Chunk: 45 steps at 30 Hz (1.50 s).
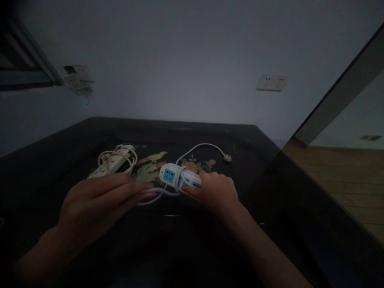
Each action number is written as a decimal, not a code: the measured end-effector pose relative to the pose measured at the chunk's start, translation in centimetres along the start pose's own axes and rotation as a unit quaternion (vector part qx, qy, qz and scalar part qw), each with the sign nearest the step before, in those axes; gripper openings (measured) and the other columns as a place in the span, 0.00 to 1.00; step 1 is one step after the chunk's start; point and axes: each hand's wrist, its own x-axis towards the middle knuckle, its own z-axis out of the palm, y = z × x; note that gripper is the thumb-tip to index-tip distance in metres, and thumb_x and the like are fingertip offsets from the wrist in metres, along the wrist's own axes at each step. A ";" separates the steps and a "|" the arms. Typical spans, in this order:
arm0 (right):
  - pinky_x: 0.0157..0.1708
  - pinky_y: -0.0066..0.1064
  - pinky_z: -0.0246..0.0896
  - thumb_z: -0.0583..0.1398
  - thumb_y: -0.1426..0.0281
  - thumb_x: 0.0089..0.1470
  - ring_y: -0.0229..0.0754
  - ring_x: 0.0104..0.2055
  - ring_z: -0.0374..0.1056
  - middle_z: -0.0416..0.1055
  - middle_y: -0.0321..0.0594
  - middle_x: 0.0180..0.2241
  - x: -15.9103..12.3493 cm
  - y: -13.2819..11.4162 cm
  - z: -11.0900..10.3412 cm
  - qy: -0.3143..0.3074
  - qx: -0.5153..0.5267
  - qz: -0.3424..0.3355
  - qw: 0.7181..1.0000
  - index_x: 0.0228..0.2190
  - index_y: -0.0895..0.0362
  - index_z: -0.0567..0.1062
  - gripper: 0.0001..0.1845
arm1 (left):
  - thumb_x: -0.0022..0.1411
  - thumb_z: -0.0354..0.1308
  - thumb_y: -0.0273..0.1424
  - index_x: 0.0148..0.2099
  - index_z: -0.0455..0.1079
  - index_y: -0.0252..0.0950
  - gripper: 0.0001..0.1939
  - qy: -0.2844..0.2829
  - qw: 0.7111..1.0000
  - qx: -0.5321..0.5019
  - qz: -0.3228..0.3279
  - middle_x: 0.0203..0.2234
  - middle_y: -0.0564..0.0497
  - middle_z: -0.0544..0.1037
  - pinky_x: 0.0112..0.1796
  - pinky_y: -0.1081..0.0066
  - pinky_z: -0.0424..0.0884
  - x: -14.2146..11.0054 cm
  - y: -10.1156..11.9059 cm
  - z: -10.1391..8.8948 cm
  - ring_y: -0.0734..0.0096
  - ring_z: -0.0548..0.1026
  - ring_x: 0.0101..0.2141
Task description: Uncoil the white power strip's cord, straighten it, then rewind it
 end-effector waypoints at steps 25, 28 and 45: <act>0.21 0.32 0.55 0.69 0.59 0.40 0.46 0.26 0.72 0.75 0.37 0.27 -4.8 -4.4 -1.6 0.084 0.014 -0.315 0.945 0.29 0.56 0.70 0.19 | 0.53 0.65 0.39 0.27 0.77 0.39 0.09 -0.160 0.892 -0.364 -0.217 0.19 0.55 0.75 0.23 0.75 0.62 0.8 -4.2 0.3 0.75 0.70 0.22; 0.21 0.32 0.55 0.67 0.58 0.42 0.43 0.23 0.69 0.73 0.36 0.24 -5.2 -4.3 -2.2 0.148 0.041 -0.362 0.920 0.28 0.56 0.69 0.18 | 0.50 0.66 0.43 0.26 0.77 0.38 0.13 -0.186 0.838 -0.449 -0.246 0.20 0.52 0.75 0.21 0.75 0.62 0.5 -4.4 0.7 0.75 0.69 0.21; 0.20 0.29 0.59 0.50 0.54 0.58 0.38 0.21 0.69 0.75 0.39 0.23 -6.3 -2.6 -4.2 0.341 0.191 -0.317 0.864 0.28 0.56 0.70 0.19 | 0.66 0.45 0.34 0.54 0.70 0.41 0.18 -0.094 0.916 -0.355 -0.163 0.33 0.51 0.79 0.35 0.73 0.73 0.3 1.1 3.6 0.69 0.77 0.32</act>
